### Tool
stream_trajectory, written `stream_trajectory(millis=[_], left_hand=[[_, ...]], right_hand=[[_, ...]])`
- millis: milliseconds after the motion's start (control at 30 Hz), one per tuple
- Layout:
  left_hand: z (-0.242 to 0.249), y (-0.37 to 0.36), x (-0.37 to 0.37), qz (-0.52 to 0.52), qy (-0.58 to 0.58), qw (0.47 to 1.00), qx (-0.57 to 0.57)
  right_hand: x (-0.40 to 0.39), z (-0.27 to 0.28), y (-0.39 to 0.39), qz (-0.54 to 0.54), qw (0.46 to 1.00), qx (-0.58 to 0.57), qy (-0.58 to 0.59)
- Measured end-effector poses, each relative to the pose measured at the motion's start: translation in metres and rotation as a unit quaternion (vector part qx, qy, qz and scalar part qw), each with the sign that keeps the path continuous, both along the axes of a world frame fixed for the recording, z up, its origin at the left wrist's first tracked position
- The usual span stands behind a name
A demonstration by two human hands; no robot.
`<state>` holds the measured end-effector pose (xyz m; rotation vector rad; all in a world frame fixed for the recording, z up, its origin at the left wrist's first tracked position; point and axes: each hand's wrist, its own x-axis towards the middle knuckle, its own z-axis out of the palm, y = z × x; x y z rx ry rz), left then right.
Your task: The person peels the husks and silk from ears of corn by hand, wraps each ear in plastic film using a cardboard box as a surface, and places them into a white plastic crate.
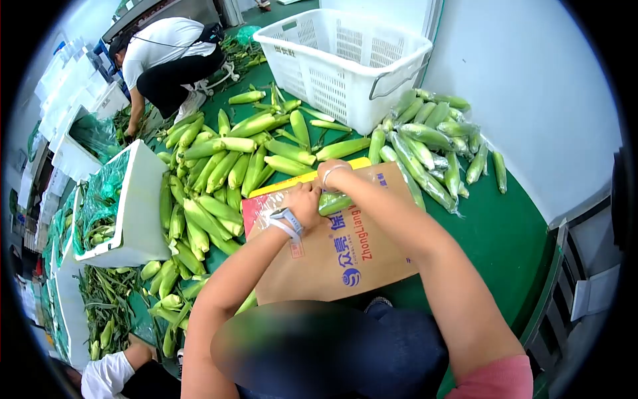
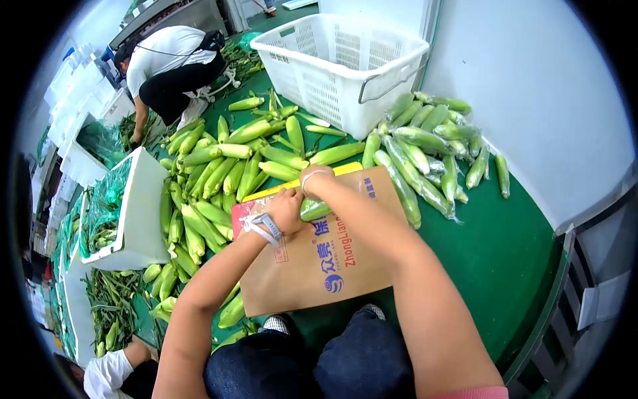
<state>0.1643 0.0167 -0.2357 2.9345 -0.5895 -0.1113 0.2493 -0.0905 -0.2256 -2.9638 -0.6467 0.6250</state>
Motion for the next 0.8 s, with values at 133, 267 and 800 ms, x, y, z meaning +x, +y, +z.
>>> stream_trajectory(millis=[133,267,800], left_hand=[[-0.018,0.007,-0.032,-0.121,0.095,0.984,-0.092],[0.025,0.016,-0.095,-0.263,0.209,0.94,-0.061],[0.045,0.039,-0.169,0.22,0.136,0.494,-0.83]], right_hand=[[-0.013,0.008,-0.011,-0.096,0.993,0.036,0.058],[-0.015,-0.012,-0.02,-0.047,0.998,0.039,0.019],[-0.215,-0.008,-0.008,-0.003,0.62,0.595,0.511]])
